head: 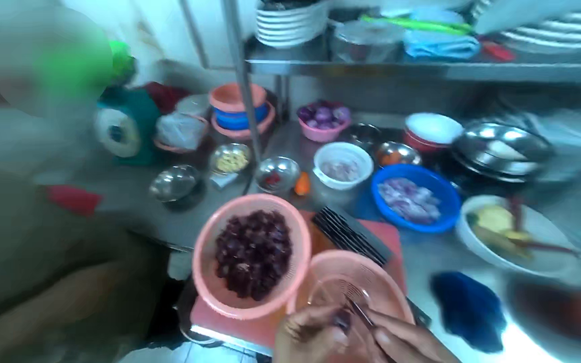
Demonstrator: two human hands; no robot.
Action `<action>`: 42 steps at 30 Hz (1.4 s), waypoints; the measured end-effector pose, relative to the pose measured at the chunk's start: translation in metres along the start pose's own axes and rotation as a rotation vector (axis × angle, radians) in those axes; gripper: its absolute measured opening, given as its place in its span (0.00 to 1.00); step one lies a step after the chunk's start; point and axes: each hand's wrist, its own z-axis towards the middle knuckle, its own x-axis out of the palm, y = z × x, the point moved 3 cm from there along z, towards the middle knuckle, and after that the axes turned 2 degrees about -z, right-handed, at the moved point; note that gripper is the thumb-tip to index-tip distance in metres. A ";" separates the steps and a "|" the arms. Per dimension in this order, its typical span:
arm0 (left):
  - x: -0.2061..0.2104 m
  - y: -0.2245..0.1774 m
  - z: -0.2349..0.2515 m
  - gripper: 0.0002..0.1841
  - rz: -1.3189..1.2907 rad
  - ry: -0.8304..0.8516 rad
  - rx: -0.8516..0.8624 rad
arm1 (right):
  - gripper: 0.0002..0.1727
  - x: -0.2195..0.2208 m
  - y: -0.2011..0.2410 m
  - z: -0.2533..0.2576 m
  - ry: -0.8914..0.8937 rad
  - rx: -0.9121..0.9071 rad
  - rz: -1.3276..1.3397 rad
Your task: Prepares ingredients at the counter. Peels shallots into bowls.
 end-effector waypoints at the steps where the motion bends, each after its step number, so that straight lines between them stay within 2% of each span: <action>1: -0.003 0.002 0.002 0.13 -0.027 0.021 0.008 | 0.22 -0.001 0.001 -0.002 -0.002 -0.010 0.041; 6: -0.003 0.004 0.006 0.16 -0.020 0.030 -0.004 | 0.29 -0.001 0.013 -0.011 0.095 -0.038 0.065; 9: 0.001 0.003 0.008 0.16 0.011 0.060 0.006 | 0.29 0.005 0.013 -0.013 0.121 -0.050 0.061; 16: 0.005 0.005 0.010 0.13 0.004 0.124 -0.037 | 0.22 0.010 -0.004 -0.013 -0.058 -0.131 0.045; 21: 0.007 0.006 0.012 0.13 0.013 0.128 -0.055 | 0.23 0.005 -0.008 -0.015 -0.063 -0.178 0.042; 26: 0.011 0.002 0.013 0.13 0.026 0.116 -0.051 | 0.25 0.005 -0.006 -0.018 -0.035 -0.237 -0.142; 30: 0.012 0.000 0.012 0.13 0.043 0.119 -0.060 | 0.22 0.004 -0.008 -0.019 -0.111 -0.305 -0.233; 36: 0.014 -0.009 0.009 0.12 0.136 0.123 -0.009 | 0.25 0.007 -0.005 -0.020 -0.097 -0.293 -0.339; 42: 0.015 -0.012 0.003 0.12 0.220 0.101 0.023 | 0.21 0.011 -0.010 -0.019 -0.220 -0.349 -0.333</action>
